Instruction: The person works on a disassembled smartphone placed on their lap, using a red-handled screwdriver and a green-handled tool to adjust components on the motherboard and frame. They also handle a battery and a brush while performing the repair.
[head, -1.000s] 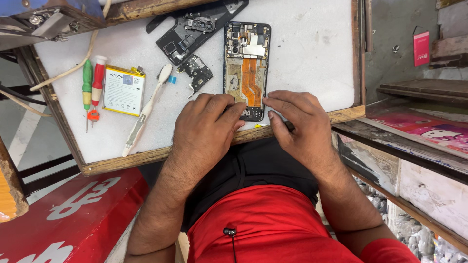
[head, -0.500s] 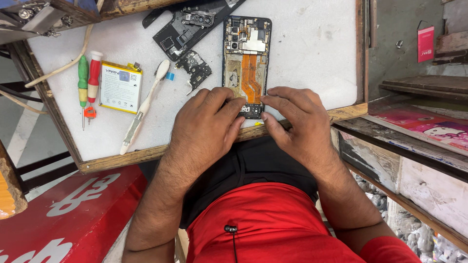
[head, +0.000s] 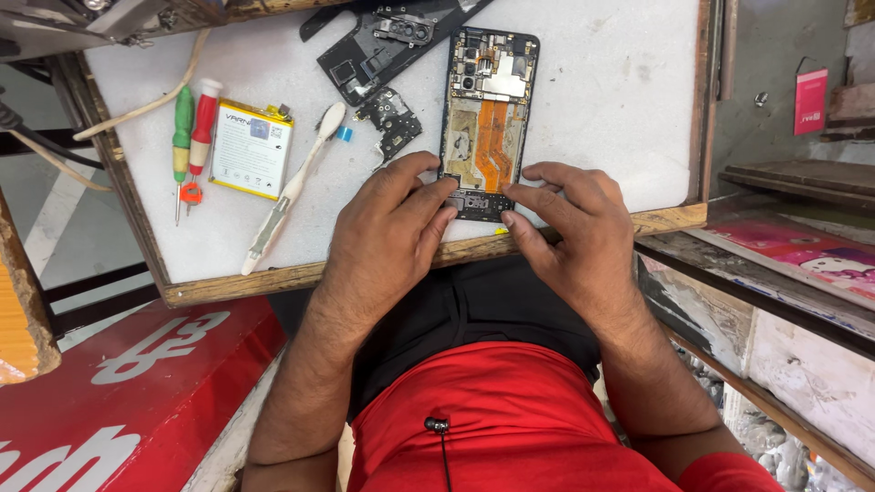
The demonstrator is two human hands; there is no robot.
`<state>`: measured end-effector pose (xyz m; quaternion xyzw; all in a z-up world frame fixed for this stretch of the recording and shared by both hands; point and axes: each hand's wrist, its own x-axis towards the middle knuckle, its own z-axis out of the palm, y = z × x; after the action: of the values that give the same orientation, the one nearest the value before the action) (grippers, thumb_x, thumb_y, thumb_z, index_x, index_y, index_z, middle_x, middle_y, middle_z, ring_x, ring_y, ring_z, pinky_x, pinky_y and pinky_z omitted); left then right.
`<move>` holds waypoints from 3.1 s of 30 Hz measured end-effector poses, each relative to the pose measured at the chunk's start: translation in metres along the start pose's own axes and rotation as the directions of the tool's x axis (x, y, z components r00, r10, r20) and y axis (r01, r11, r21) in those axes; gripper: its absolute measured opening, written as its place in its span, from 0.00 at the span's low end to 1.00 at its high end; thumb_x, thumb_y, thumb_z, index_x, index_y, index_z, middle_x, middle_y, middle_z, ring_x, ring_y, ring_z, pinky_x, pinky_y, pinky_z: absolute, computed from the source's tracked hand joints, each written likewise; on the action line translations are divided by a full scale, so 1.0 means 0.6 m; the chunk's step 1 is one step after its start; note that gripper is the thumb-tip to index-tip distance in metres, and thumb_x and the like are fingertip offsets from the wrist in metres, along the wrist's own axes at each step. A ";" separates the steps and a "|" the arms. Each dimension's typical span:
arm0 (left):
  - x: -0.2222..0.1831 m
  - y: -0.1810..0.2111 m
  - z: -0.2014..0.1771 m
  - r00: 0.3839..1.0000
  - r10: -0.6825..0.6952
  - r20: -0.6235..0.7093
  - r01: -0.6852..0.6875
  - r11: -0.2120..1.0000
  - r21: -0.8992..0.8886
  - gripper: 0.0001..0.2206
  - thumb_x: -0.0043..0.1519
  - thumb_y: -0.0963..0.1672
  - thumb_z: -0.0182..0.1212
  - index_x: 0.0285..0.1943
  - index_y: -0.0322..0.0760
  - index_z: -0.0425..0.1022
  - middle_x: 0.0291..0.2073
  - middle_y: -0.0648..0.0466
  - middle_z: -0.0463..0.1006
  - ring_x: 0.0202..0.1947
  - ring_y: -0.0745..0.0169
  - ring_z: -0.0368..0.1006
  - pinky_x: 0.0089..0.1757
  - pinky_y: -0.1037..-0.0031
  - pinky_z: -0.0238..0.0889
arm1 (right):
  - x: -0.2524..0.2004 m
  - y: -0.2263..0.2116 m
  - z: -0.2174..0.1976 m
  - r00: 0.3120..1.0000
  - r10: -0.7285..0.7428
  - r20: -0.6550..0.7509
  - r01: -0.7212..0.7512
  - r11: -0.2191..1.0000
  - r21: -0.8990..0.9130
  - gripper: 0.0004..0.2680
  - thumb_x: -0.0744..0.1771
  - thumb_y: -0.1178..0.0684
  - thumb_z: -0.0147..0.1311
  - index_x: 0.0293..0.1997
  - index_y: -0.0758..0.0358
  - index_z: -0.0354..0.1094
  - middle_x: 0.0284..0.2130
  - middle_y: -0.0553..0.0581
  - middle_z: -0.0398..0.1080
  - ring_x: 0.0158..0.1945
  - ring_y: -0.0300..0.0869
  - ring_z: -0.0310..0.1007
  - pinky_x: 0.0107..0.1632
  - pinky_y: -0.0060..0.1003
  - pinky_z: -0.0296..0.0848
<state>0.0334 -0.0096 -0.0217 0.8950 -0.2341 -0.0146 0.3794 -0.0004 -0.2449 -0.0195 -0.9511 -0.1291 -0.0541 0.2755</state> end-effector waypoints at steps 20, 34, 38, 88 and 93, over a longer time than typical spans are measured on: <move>-0.024 0.025 0.004 0.997 0.013 -0.082 -0.003 0.993 0.114 0.14 0.62 0.38 0.66 0.57 0.31 0.79 0.53 0.47 0.74 0.48 0.52 0.76 0.46 0.66 0.75 | 0.001 -0.007 -0.003 0.997 -0.072 0.001 0.072 0.997 -0.017 0.07 0.65 0.54 0.70 0.46 0.55 0.78 0.53 0.53 0.71 0.51 0.41 0.69 0.55 0.40 0.66; -0.029 0.063 0.001 0.999 -0.044 0.019 0.036 0.952 0.303 0.17 0.59 0.39 0.65 0.58 0.27 0.77 0.55 0.42 0.73 0.57 0.46 0.70 0.55 0.60 0.70 | -0.037 -0.033 0.057 0.983 -0.123 -0.134 0.104 0.984 -0.144 0.13 0.67 0.52 0.61 0.58 0.56 0.75 0.55 0.52 0.71 0.61 0.47 0.65 0.66 0.51 0.59; -0.024 0.063 -0.008 0.998 -0.052 0.035 0.041 0.962 0.272 0.18 0.58 0.40 0.66 0.58 0.28 0.77 0.53 0.43 0.74 0.57 0.45 0.70 0.54 0.59 0.70 | -0.051 -0.050 0.060 0.995 -0.079 -0.054 0.067 0.980 -0.188 0.17 0.68 0.46 0.58 0.64 0.57 0.71 0.60 0.56 0.64 0.66 0.50 0.59 0.72 0.59 0.54; 0.048 -0.026 -0.053 0.951 -0.177 -0.254 0.284 0.827 0.486 0.17 0.63 0.47 0.70 0.56 0.33 0.80 0.52 0.45 0.76 0.58 0.41 0.67 0.58 0.47 0.58 | -0.056 -0.051 0.088 0.984 -0.065 -0.167 0.033 0.982 -0.186 0.14 0.69 0.40 0.59 0.59 0.48 0.75 0.51 0.56 0.65 0.56 0.48 0.62 0.62 0.52 0.56; 0.100 -0.062 -0.034 0.963 0.015 -0.269 0.128 0.854 0.505 0.14 0.65 0.40 0.65 0.60 0.35 0.81 0.56 0.45 0.77 0.58 0.44 0.66 0.57 0.53 0.58 | -0.051 -0.058 0.090 0.982 -0.060 -0.179 0.020 0.976 -0.218 0.15 0.68 0.40 0.59 0.60 0.48 0.75 0.51 0.55 0.65 0.56 0.49 0.62 0.61 0.51 0.56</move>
<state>0.1062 0.0011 -0.0237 0.9643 -0.1504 0.1566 0.1519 -0.0378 -0.1942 -0.0529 -0.9634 -0.1156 -0.1613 0.1804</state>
